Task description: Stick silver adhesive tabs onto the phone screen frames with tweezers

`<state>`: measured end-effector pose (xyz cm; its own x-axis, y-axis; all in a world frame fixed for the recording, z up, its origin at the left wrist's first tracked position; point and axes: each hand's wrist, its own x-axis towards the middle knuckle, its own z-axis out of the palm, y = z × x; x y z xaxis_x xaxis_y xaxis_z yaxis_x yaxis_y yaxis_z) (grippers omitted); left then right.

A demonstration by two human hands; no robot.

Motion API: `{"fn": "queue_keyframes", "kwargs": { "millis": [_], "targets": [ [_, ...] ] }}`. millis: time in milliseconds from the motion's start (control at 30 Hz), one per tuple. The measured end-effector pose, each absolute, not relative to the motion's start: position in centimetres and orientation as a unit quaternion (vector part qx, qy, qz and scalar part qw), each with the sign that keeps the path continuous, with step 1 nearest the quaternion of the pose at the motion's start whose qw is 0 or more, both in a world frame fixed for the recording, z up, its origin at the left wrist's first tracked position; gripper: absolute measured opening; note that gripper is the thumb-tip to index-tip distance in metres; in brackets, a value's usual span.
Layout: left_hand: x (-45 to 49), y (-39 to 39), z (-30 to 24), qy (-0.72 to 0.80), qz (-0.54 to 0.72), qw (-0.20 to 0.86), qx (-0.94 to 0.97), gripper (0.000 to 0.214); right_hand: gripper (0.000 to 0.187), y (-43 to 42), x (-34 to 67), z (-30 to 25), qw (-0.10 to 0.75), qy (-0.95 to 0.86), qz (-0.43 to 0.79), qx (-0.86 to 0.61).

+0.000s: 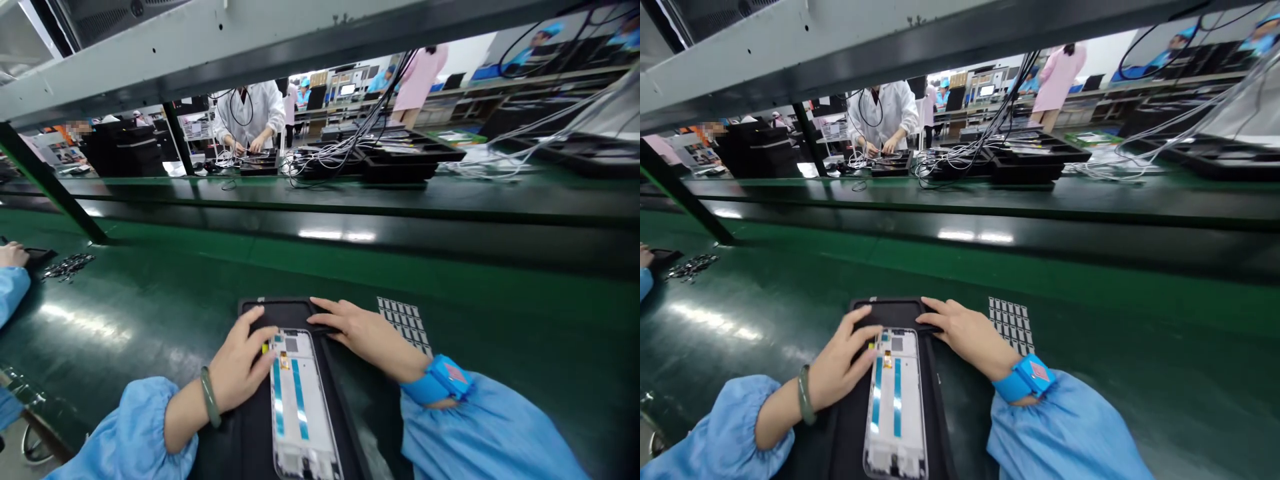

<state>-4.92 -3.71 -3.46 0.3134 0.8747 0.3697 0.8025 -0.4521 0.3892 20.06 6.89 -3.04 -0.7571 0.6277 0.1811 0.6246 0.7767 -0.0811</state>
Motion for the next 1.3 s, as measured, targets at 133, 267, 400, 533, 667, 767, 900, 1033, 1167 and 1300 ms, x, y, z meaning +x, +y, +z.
{"fn": "queue_keyframes", "kwargs": {
  "millis": [133, 267, 400, 533, 667, 767, 900, 1033, 1167, 1300],
  "targets": [
    [-7.1, -3.0, -3.0, 0.594, 0.365, 0.030, 0.716, 0.031, 0.027, 8.8, 21.5, -3.8, 0.113, -0.893, -0.038, -0.433],
    [-7.9, -2.7, -3.6, 0.617, 0.358, 0.036, 0.700, 0.028, 0.025, 10.7, 22.8, -5.0, 0.131, -0.816, -0.081, -0.558],
    [-7.1, -2.7, -5.3, 0.603, 0.275, 0.053, 0.747, 0.028, 0.031, 11.4, 23.4, -5.6, 0.137, -0.754, -0.095, -0.635],
    [-6.3, -2.8, -6.4, 0.578, 0.181, 0.028, 0.795, 0.034, 0.049, 11.2, 23.4, -5.8, 0.130, -0.802, -0.094, -0.576],
    [-6.3, -2.8, -6.5, 0.573, 0.157, 0.010, 0.805, 0.036, 0.043, 10.8, 22.8, -5.9, 0.132, -0.841, -0.071, -0.520],
    [-6.4, -2.8, -6.4, 0.572, 0.150, 0.009, 0.806, 0.035, 0.036, 10.8, 22.6, -5.6, 0.157, -0.833, -0.065, -0.526],
    [-6.4, -2.8, -6.4, 0.573, 0.147, 0.007, 0.806, 0.035, 0.036, 12.3, 23.1, -4.9, 0.149, -0.793, -0.049, -0.589],
    [-6.4, -2.7, -6.4, 0.571, 0.144, 0.002, 0.808, 0.035, 0.039, 14.3, 23.9, -5.1, 0.098, -0.774, -0.011, -0.626],
    [-6.4, -2.7, -6.5, 0.570, 0.144, 0.001, 0.809, 0.036, 0.038, 14.5, 23.7, -5.6, 0.114, -0.768, -0.051, -0.628],
    [-6.4, -2.7, -6.5, 0.570, 0.147, 0.002, 0.808, 0.036, 0.037, 14.3, 23.5, -6.0, 0.122, -0.767, -0.058, -0.627]
  ]
}}
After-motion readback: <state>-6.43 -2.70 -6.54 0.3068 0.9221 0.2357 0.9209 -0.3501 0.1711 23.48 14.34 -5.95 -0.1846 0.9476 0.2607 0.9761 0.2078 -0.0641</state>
